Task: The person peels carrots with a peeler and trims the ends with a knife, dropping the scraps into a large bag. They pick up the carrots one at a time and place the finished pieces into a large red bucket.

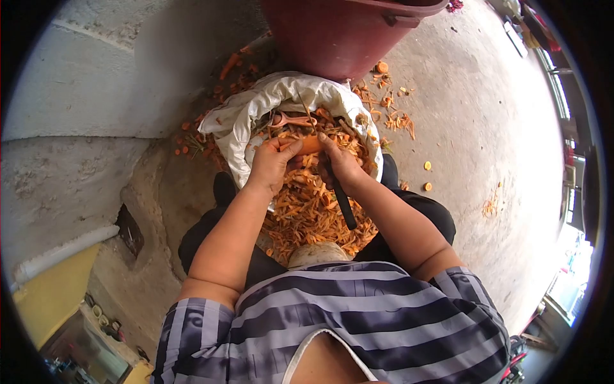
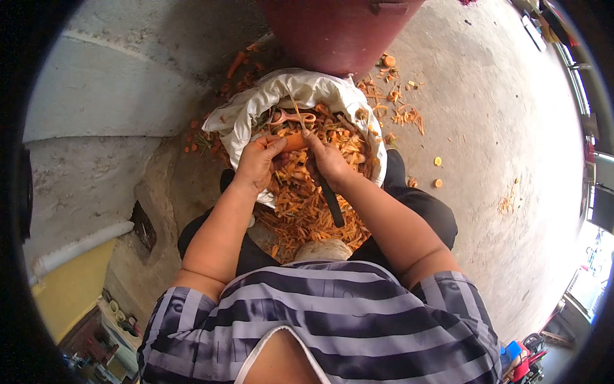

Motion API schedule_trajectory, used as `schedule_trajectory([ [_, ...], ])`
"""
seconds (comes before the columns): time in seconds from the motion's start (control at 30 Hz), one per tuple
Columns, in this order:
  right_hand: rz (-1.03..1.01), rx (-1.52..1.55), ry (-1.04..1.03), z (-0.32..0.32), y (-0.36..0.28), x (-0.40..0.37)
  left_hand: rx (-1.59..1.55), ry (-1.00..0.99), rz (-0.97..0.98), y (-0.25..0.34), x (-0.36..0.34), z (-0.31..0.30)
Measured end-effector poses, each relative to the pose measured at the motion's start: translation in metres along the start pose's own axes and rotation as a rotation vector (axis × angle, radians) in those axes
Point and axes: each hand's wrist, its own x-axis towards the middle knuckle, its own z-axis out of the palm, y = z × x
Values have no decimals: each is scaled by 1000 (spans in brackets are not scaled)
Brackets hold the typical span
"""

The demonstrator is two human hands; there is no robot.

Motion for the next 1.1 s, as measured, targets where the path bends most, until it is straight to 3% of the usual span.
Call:
schedule_trajectory([
  [0.13,65,25,0,-2,7,-3,63,29,56,-2,-5,5],
  [0.33,37,88,40,-15,8,-9,826,25,658,-5,-23,20],
  [0.47,168,321,39,-26,1,-15,911,-2,822,-2,-30,24],
  [0.67,102,338,177,-48,6,-13,810,-53,992,14,-36,34],
  [0.7,74,329,203,-51,7,-13,743,-60,1003,31,-37,43],
  [0.77,69,337,199,-57,-1,-21,825,47,1280,87,-26,61],
  [0.83,36,312,201,-65,-5,-25,837,262,1392,153,-31,97],
  [0.9,-2,325,242,-66,-9,-31,1262,486,1602,216,2,95],
  [1.0,-76,266,259,-78,-10,-29,1184,527,1909,213,-5,141],
  [1.03,-79,252,276,-82,-10,-30,1435,469,1296,193,-12,140],
  [1.07,-85,237,293,-85,-14,-32,1255,224,1682,165,11,139],
  [1.1,-93,220,311,-88,-17,-34,1212,37,1838,136,29,136],
])
